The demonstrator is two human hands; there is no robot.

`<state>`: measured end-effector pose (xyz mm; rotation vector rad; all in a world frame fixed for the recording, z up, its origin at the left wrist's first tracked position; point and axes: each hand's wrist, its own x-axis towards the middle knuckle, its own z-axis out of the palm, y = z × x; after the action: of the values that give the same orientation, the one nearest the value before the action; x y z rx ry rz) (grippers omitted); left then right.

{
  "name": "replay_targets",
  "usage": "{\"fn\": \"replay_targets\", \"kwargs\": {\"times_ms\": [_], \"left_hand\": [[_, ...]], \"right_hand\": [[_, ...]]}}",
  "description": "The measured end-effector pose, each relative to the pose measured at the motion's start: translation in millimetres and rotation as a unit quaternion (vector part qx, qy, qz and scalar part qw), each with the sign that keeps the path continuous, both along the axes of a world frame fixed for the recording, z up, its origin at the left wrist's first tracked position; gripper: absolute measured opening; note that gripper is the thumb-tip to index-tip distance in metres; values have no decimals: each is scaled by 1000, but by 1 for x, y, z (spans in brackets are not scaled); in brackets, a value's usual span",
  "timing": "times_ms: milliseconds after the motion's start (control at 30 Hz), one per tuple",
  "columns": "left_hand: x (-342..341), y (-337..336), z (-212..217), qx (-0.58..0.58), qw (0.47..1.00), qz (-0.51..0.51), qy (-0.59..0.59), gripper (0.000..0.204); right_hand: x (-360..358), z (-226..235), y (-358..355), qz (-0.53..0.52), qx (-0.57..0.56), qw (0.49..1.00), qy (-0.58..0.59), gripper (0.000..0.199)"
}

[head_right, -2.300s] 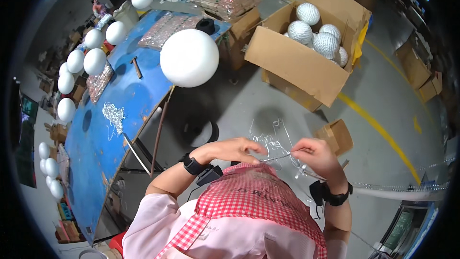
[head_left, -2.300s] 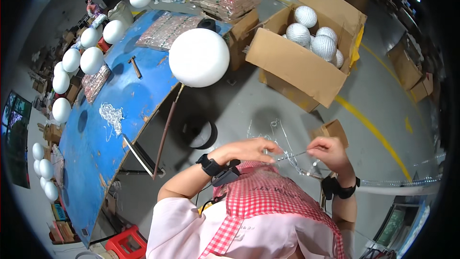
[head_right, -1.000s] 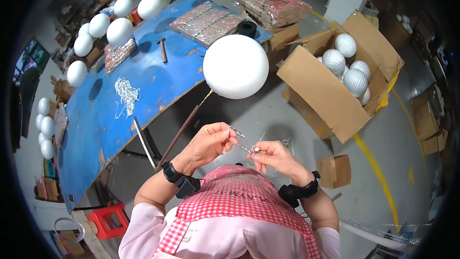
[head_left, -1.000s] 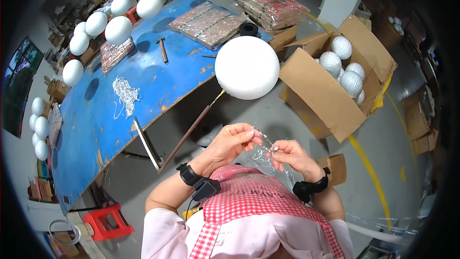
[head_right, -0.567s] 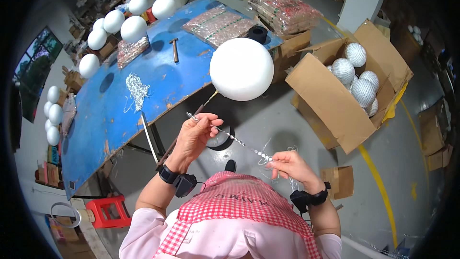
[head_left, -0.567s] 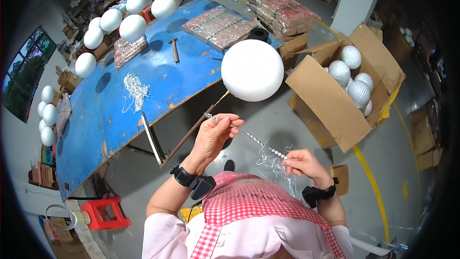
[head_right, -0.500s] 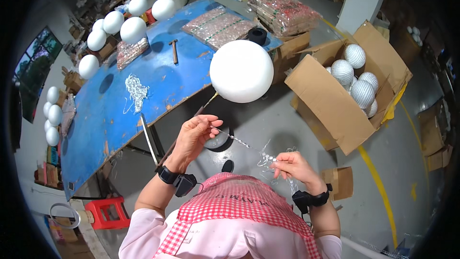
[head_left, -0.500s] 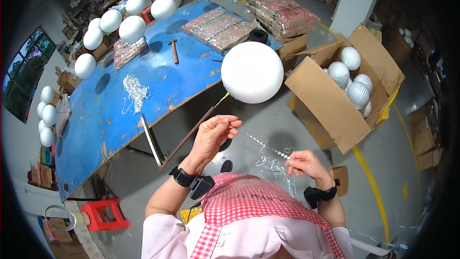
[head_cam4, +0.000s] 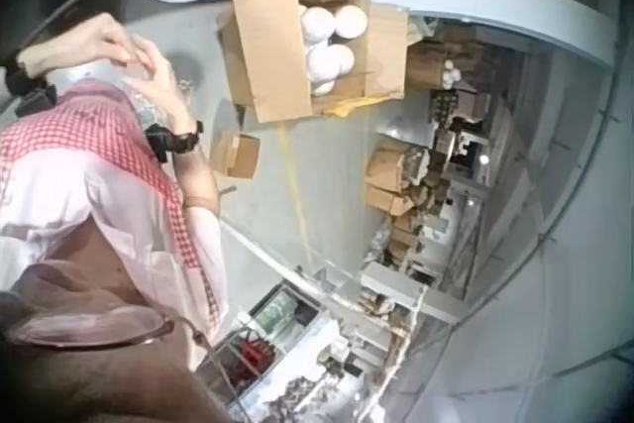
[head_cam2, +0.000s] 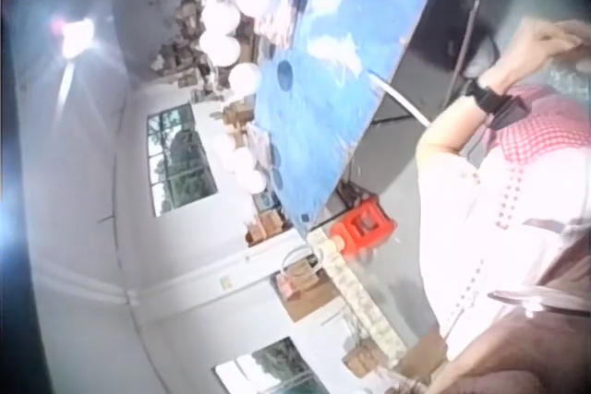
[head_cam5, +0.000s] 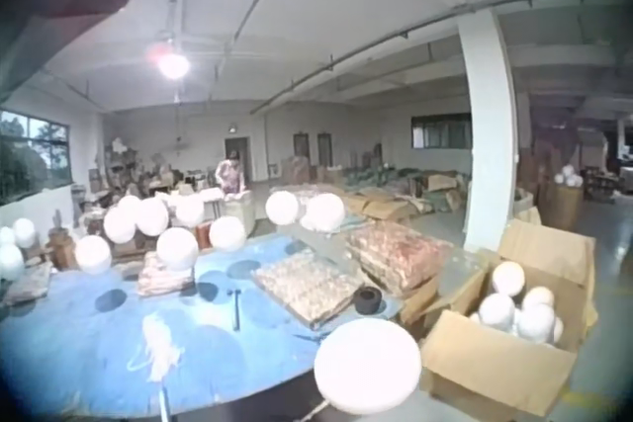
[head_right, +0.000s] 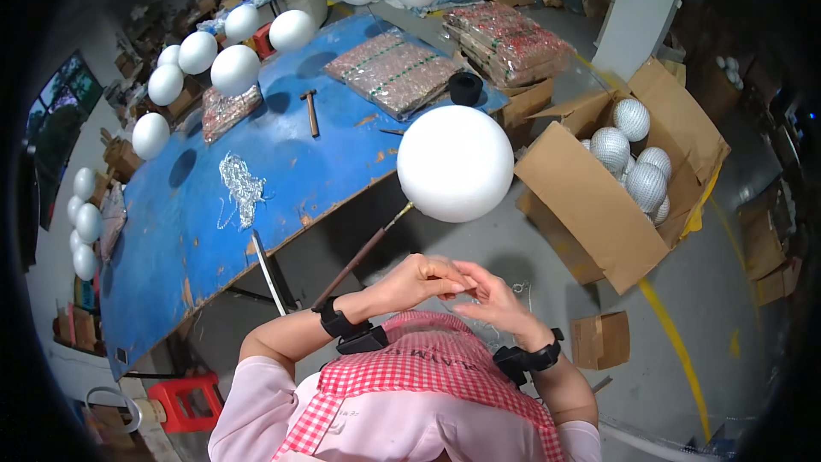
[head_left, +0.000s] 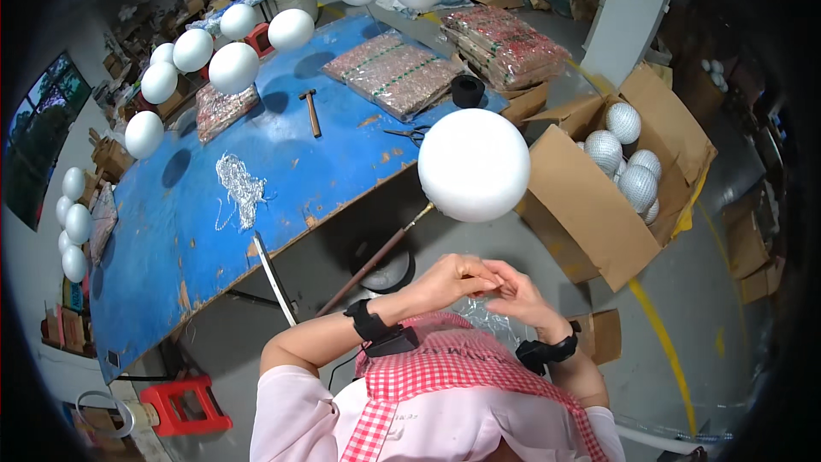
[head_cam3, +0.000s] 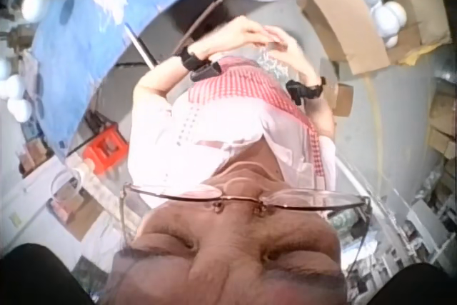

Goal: The person wraps a string of beads around the circumference of a white foam ball, pressing them into the surface to secure them.

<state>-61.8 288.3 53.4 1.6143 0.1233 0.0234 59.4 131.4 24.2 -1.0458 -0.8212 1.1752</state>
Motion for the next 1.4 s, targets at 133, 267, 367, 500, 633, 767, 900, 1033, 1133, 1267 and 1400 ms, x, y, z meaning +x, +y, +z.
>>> {"fn": "replay_targets", "kwargs": {"times_ms": [133,267,367,500,633,767,900,1033,1133,1267,1400], "left_hand": [[-1,36,-1,124,990,37,-49,17],[-6,69,-13,36,998,30,-31,17],[-9,92,-24,-36,998,29,35,14],[-11,117,-40,-74,997,-1,33,11],[-6,134,-44,-74,997,27,23,9],[0,152,-50,-84,996,32,5,8],[4,167,-60,-78,996,49,-10,8],[6,178,-64,-54,996,77,-11,8],[9,186,-82,-60,985,158,-21,10],[19,191,-98,-65,980,187,-28,12],[22,190,-93,-145,979,141,16,14]], "right_hand": [[-1,1,30,-70,-92,993,-14,28],[-3,7,52,-100,-127,981,-107,10],[-9,10,69,-100,-168,972,-131,5],[-22,0,97,-98,-179,973,-111,6],[-30,-3,123,-133,-195,957,-170,8],[-32,-17,143,-222,-177,930,-233,10],[-42,-3,162,-256,-214,850,-408,12],[-53,-2,180,-321,-186,801,-470,8],[-54,-4,189,-351,-181,767,-506,9],[-53,-8,198,-397,-177,726,-533,7],[-56,-11,207,-425,-164,697,-553,5]]}}
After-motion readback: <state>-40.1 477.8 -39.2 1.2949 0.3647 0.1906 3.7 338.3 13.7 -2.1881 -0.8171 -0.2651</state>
